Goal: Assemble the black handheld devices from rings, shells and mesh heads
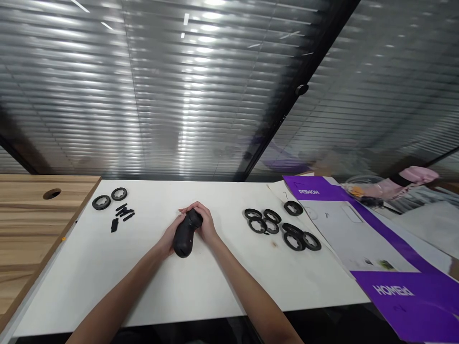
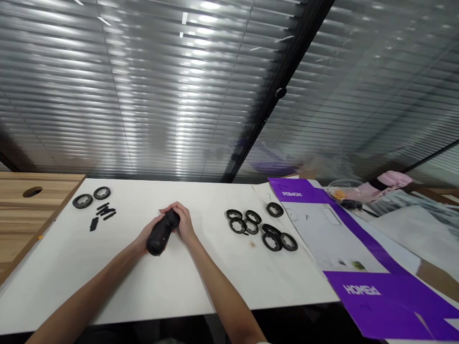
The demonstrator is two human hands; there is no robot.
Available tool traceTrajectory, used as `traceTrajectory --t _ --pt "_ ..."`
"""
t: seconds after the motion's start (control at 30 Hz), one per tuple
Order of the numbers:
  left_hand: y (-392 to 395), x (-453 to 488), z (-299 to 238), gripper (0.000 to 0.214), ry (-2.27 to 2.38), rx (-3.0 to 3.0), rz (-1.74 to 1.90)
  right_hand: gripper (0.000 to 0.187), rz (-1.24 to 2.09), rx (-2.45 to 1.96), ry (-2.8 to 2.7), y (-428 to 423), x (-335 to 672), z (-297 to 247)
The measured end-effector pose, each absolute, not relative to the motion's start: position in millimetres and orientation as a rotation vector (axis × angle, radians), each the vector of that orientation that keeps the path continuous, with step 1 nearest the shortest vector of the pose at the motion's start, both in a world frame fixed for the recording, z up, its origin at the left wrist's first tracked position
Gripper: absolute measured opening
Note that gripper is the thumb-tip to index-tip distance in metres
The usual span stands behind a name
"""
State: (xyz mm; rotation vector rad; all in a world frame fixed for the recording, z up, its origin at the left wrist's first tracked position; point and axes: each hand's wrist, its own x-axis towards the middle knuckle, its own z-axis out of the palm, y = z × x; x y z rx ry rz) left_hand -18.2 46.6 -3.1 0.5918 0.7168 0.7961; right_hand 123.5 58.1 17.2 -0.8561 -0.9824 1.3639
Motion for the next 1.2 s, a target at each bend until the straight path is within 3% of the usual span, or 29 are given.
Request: traceTrajectory --t 0.3,0.43,0.53,0.6,0.7,0.93,1.2 --pt "35 -9 1 0.066 0.699 0.633 0.984 0.042 1.372 -0.849 -1.04 54 125 28" --pt "34 -13 3 0.09 0.66 0.654 0.89 0.039 1.366 -0.892 -1.044 55 127 28" --pt "35 -17 3 0.096 0.67 0.717 0.824 0.028 1.391 -0.903 -1.055 56 129 26" --pt "36 -19 1 0.09 0.709 0.753 0.8 0.021 1.382 -0.918 -1.109 57 131 26" --pt "39 -20 -1 0.078 0.755 0.756 0.779 0.025 1.346 -0.944 -1.201 57 134 27" --pt "37 -21 10 0.087 0.625 0.737 0.723 0.031 1.318 -0.952 -1.056 60 136 25" --pt "36 -24 15 0.058 0.751 0.852 0.813 0.033 1.348 -1.007 -1.086 65 140 19"
